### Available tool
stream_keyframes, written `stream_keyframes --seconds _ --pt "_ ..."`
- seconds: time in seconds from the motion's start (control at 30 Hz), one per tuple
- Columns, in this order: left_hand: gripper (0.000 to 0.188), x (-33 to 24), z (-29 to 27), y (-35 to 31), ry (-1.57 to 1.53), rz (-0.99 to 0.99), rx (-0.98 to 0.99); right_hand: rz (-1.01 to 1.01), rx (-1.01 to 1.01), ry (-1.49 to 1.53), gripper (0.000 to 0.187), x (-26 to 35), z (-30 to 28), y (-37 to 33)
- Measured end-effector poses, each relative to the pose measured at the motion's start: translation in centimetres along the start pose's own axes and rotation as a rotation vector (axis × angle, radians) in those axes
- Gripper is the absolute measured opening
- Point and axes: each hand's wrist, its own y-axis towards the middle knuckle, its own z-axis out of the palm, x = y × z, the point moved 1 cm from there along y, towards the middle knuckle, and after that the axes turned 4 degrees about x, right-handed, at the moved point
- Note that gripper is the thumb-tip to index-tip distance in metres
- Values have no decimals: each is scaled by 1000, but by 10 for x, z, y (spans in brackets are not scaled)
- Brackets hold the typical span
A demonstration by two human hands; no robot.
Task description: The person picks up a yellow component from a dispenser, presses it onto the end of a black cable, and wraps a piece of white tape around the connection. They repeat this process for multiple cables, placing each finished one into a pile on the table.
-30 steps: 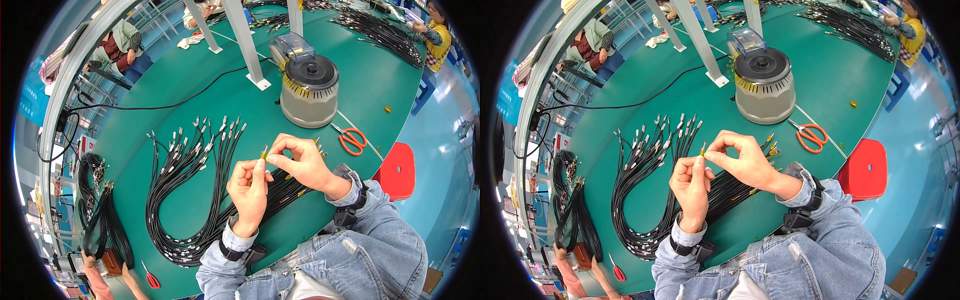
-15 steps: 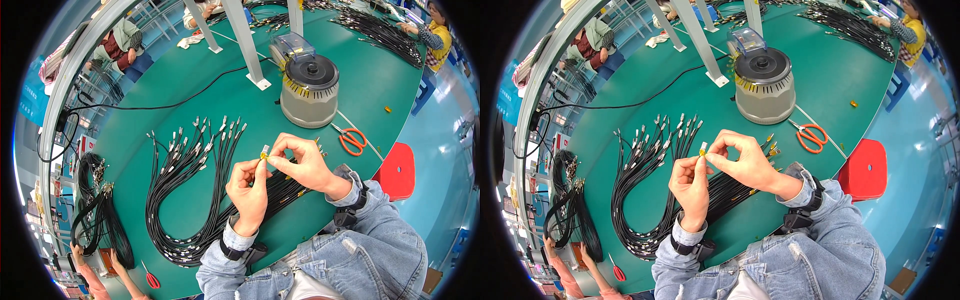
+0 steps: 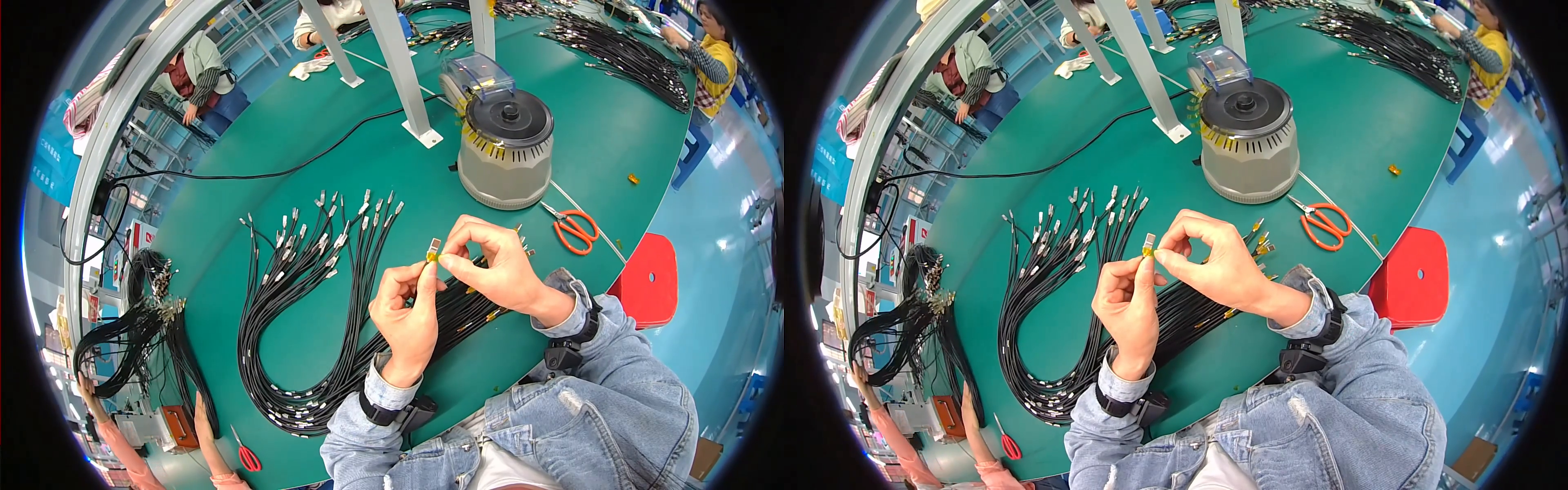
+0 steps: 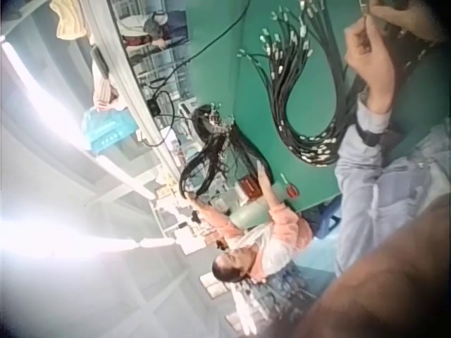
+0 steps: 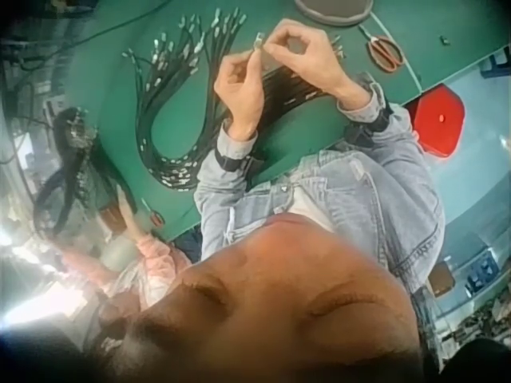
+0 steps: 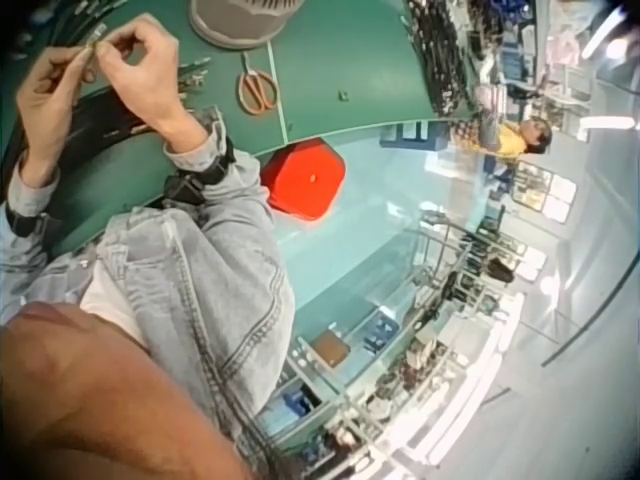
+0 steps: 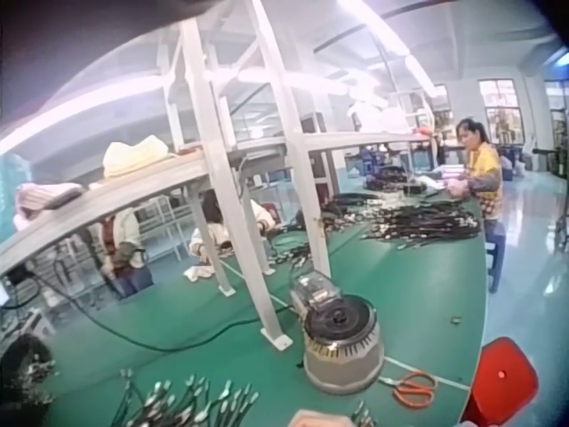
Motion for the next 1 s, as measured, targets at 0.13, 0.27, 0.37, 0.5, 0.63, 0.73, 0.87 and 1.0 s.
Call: stream_keyframes --seconds 0.13,0.27,0.37,0.5,0.63,0.73,0.87,1.0 --pt "4 -2 0 0 -27 -29 13 37 18 62 7 -5 -1 1" --pt "8 -4 -1 0 -92 -91 43 68 47 130 8 -7 -3 2" --pt "11 -3 -1 -1 -130 -131 58 50 50 114 7 -8 -3 2" --pt "14 -2 -1 0 -174 -183 77 40 50 118 7 -9 -2 3" --pt "16 -2 -1 0 -225 -232 80 106 42 144 9 -7 0 2" --pt "19 -3 -2 0 -233 -233 55 148 41 178 12 -8 1 3" --pt "19 -3 -2 1 -252 -247 34 162 53 250 17 -10 2 2" --pt "19 -2 -3 2 -255 -243 55 161 76 306 18 -10 3 0"
